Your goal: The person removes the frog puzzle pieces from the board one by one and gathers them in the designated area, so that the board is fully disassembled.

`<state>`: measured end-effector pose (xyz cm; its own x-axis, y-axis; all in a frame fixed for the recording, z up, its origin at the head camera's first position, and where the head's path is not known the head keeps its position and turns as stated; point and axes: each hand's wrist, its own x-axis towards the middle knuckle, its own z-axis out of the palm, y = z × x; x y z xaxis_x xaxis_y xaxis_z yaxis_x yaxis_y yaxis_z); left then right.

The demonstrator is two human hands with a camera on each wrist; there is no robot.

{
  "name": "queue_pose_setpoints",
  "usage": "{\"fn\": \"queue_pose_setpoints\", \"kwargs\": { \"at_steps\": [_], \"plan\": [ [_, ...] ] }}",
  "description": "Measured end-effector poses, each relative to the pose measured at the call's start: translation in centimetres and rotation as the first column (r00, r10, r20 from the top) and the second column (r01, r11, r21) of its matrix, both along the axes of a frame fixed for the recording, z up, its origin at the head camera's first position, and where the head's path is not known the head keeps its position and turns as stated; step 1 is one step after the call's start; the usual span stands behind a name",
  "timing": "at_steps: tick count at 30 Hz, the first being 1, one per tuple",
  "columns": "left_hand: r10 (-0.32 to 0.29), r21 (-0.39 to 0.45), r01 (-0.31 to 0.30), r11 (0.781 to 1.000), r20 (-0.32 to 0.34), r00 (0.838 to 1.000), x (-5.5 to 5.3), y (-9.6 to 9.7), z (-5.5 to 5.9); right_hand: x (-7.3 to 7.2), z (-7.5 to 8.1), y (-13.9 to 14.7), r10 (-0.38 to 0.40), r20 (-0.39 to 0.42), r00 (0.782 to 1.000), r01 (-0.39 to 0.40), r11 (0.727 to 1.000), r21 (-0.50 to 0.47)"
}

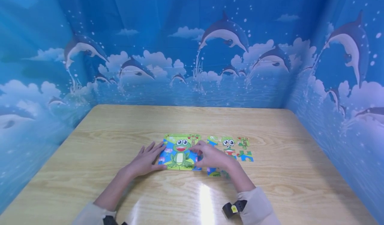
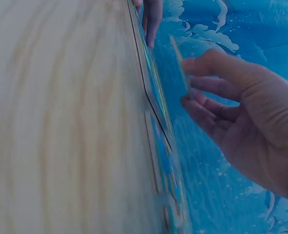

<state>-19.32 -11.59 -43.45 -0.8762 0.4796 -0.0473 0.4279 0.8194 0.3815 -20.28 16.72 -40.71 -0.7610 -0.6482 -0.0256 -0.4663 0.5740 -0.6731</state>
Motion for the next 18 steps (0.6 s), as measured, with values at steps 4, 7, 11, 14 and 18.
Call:
{"fn": "queue_pose_setpoints", "kwargs": {
  "at_steps": [4, 7, 11, 14, 18],
  "plan": [
    [0.006, -0.002, -0.006, 1.000, 0.000, 1.000, 0.1, 0.0, 0.0, 0.5, 0.9, 1.1, 0.002, -0.031, 1.000, -0.002, 1.000, 0.004],
    [0.005, -0.005, -0.005, 1.000, -0.001, 1.000, 0.1, 0.0, 0.0, 0.9, 1.4, 2.1, -0.021, -0.063, 0.998, 0.022, 1.000, 0.015],
    [0.004, -0.008, -0.004, 1.000, -0.003, 1.000, 0.1, 0.0, 0.1, 1.6, 1.9, 3.7, -0.066, -0.057, 0.996, 0.067, 0.998, 0.008],
    [0.004, -0.004, -0.004, 1.000, -0.001, 1.000, 0.1, 0.0, 0.1, 2.1, 2.2, 5.0, -0.093, -0.046, 0.995, 0.093, 0.996, -0.009],
    [0.005, -0.001, -0.005, 1.000, 0.001, 1.000, 0.1, 0.0, 0.1, 2.8, 2.4, 6.8, -0.117, -0.087, 0.989, 0.116, 0.993, -0.017]
  ]
}}
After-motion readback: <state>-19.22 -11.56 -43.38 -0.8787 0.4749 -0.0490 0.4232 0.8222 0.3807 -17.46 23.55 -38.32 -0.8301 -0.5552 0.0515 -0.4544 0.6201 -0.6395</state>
